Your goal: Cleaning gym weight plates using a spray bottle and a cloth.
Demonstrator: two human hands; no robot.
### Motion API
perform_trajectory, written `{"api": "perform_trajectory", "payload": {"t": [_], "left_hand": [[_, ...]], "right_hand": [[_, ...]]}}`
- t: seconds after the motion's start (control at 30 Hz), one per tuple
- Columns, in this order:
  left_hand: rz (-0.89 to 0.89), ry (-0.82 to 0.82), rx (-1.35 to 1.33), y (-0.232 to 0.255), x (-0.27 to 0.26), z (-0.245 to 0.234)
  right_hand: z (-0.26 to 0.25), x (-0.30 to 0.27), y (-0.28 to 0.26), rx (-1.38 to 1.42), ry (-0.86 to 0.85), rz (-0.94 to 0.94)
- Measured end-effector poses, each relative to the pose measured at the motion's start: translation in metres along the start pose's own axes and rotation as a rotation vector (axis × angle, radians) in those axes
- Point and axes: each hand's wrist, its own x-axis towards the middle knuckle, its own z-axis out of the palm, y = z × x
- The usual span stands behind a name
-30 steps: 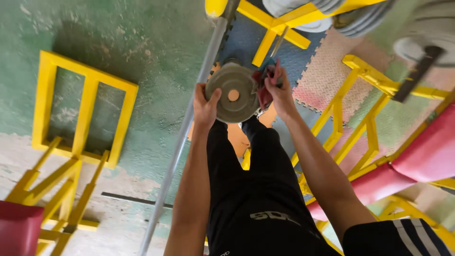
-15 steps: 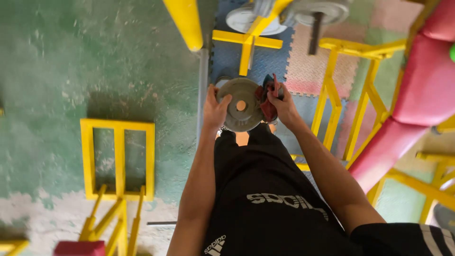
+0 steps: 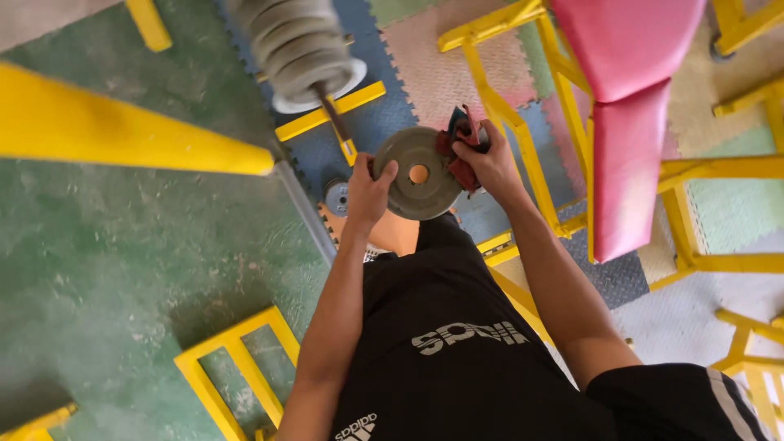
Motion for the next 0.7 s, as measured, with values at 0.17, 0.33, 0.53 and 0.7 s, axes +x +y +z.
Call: {"api": "perform_trajectory", "payload": {"t": [0.17,0.33,0.53,0.7], "left_hand": [[-0.017,-0.115,0.037,0.048,0.049,0.068],[0.011,-0.145,0.131,0.086,0.109,0.151],[0.05,-0.202,0.147,0.128,0.175,0.232],[0.175,-0.233,0.188,0.149,0.223,0.272]], "right_hand": [[-0.067,0.039,0.016,0.035,0.067,-0.005],[-0.141,0.098,0.029,0.098,0.112,0.086],[-0.21,0.148,0.041,0.254,0.119,0.14],[-0.241,0.184,0.048,0.201,0.159,0.087]]}}
